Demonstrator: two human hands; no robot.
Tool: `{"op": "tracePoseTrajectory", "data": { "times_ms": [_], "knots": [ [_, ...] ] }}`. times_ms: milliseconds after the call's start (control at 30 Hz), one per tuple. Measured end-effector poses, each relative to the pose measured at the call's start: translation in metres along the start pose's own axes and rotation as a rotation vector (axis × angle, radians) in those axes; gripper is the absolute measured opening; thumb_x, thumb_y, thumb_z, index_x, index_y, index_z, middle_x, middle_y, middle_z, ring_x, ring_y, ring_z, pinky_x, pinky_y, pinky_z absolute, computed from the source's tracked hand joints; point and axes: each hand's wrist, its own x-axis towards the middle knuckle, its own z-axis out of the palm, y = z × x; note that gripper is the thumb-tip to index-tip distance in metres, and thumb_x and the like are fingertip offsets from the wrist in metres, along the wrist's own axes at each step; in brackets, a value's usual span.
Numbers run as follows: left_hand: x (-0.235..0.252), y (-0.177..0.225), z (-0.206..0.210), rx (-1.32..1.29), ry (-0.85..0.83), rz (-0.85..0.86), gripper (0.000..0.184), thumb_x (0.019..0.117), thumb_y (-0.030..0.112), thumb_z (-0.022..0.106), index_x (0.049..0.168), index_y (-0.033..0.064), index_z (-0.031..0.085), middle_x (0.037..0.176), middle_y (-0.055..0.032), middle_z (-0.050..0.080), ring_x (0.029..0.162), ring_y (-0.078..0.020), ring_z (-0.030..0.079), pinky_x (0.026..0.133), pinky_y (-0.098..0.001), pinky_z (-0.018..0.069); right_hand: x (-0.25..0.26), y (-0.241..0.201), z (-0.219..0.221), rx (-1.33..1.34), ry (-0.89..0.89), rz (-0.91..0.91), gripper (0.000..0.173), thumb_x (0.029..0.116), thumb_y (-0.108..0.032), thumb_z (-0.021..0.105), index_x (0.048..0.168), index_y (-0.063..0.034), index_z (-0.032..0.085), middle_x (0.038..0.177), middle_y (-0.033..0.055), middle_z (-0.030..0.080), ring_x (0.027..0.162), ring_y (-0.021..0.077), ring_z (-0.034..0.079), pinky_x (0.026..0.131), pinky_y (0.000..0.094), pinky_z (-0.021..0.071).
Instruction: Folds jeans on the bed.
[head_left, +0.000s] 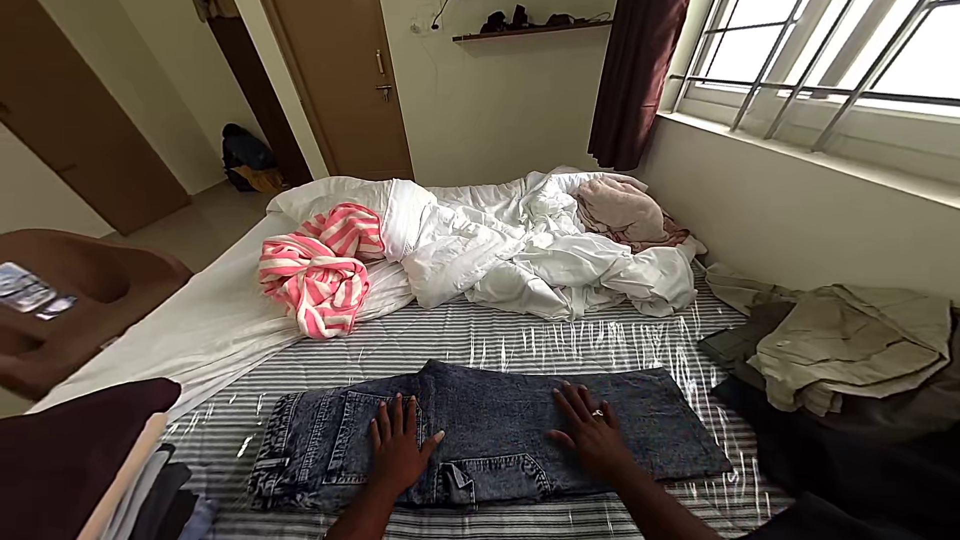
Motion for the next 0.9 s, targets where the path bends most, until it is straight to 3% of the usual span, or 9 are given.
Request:
{"op": "tracePoseTrajectory", "data": {
  "times_ms": [100,367,467,533,667,733,800,833,900],
  "knots": [
    [0.011,-0.001,-0.002,-0.008,-0.017,0.023,0.110,0.0880,0.090,0.020,0.167,0.0145,0.011,0.173,-0.0162,0.002,0.157,-0.0463,-0.002,0.123,-0.0686,0.0025,-0.002,0.015,0.005,-0.032,0.084,0.080,0.090,0.0915,-0.087,0.014,0.166,-0.0364,0.022,0.174,-0.0019,0.016,0.160,0.0311,0.011,0.124,0.0675,0.0087],
    [0.032,-0.005,-0.010,-0.057,-0.073,0.071,0.110,0.0862,0.092,0.021,0.167,0.0187,0.008,0.174,-0.0108,0.000,0.158,-0.0410,-0.005,0.124,-0.0658,-0.0007,-0.006,0.022,0.008,-0.065,0.160,0.201,0.093,0.0883,-0.090,0.013,0.164,-0.0378,0.026,0.173,-0.0017,0.021,0.159,0.0339,0.016,0.123,0.0690,0.0110],
    [0.037,-0.026,-0.010,0.005,0.083,0.038,0.104,0.0906,0.088,0.019,0.166,0.0162,0.021,0.172,-0.0066,0.017,0.159,-0.0308,0.012,0.128,-0.0588,0.0077,-0.008,0.033,0.012,-0.072,0.191,0.252,0.093,0.0877,-0.091,0.012,0.164,-0.0387,0.027,0.173,-0.0020,0.021,0.160,0.0339,0.015,0.124,0.0675,0.0119],
    [0.044,-0.058,-0.009,0.074,0.233,-0.009,0.099,0.0940,0.084,0.018,0.163,0.0141,0.030,0.170,-0.0086,0.026,0.158,-0.0309,0.020,0.127,-0.0597,0.0103,-0.010,0.042,0.015,-0.074,0.241,0.275,0.094,0.0882,-0.090,0.013,0.164,-0.0372,0.029,0.172,0.0002,0.023,0.159,0.0358,0.018,0.123,0.0687,0.0138],
    [0.059,-0.100,-0.019,0.158,0.272,-0.069,0.093,0.0939,0.083,0.019,0.164,0.0223,0.030,0.171,-0.0077,0.022,0.158,-0.0282,0.020,0.127,-0.0584,0.0093,-0.012,0.050,0.019,-0.067,0.282,0.294,0.094,0.0884,-0.090,0.015,0.164,-0.0361,0.029,0.172,0.0033,0.024,0.158,0.0391,0.019,0.121,0.0712,0.0137],
    [0.059,-0.104,-0.019,0.090,0.344,-0.131,0.098,0.0901,0.087,0.025,0.163,0.0226,0.033,0.171,-0.0116,0.021,0.158,-0.0341,0.017,0.127,-0.0594,0.0104,-0.014,0.050,0.021,-0.076,0.286,0.295,0.093,0.0884,-0.090,0.016,0.164,-0.0369,0.028,0.172,0.0029,0.024,0.158,0.0391,0.019,0.121,0.0716,0.0147],
    [0.061,-0.110,-0.018,-0.021,0.467,-0.252,0.102,0.0874,0.088,0.033,0.162,0.0189,0.036,0.169,-0.0221,0.022,0.155,-0.0468,0.018,0.125,-0.0628,0.0149,-0.015,0.050,0.020,-0.078,0.279,0.296,0.092,0.0891,-0.090,0.018,0.164,-0.0372,0.027,0.173,0.0029,0.022,0.158,0.0392,0.018,0.121,0.0713,0.0139],
    [0.065,-0.116,-0.020,-0.052,0.478,-0.307,0.103,0.0870,0.089,0.032,0.162,0.0191,0.034,0.167,-0.0253,0.023,0.154,-0.0479,0.020,0.125,-0.0623,0.0162,-0.015,0.051,0.019,-0.078,0.274,0.293,0.092,0.0894,-0.090,0.018,0.164,-0.0371,0.026,0.173,0.0035,0.021,0.158,0.0398,0.018,0.121,0.0716,0.0137],
    [0.066,-0.135,-0.030,-0.111,0.385,-0.383,0.099,0.0902,0.086,0.032,0.164,0.0202,0.029,0.166,-0.0234,0.027,0.154,-0.0430,0.025,0.125,-0.0624,0.0156,-0.016,0.050,0.018,-0.080,0.271,0.289,0.092,0.0894,-0.090,0.018,0.164,-0.0374,0.026,0.173,0.0032,0.022,0.158,0.0397,0.018,0.121,0.0717,0.0135]
  ]
}}
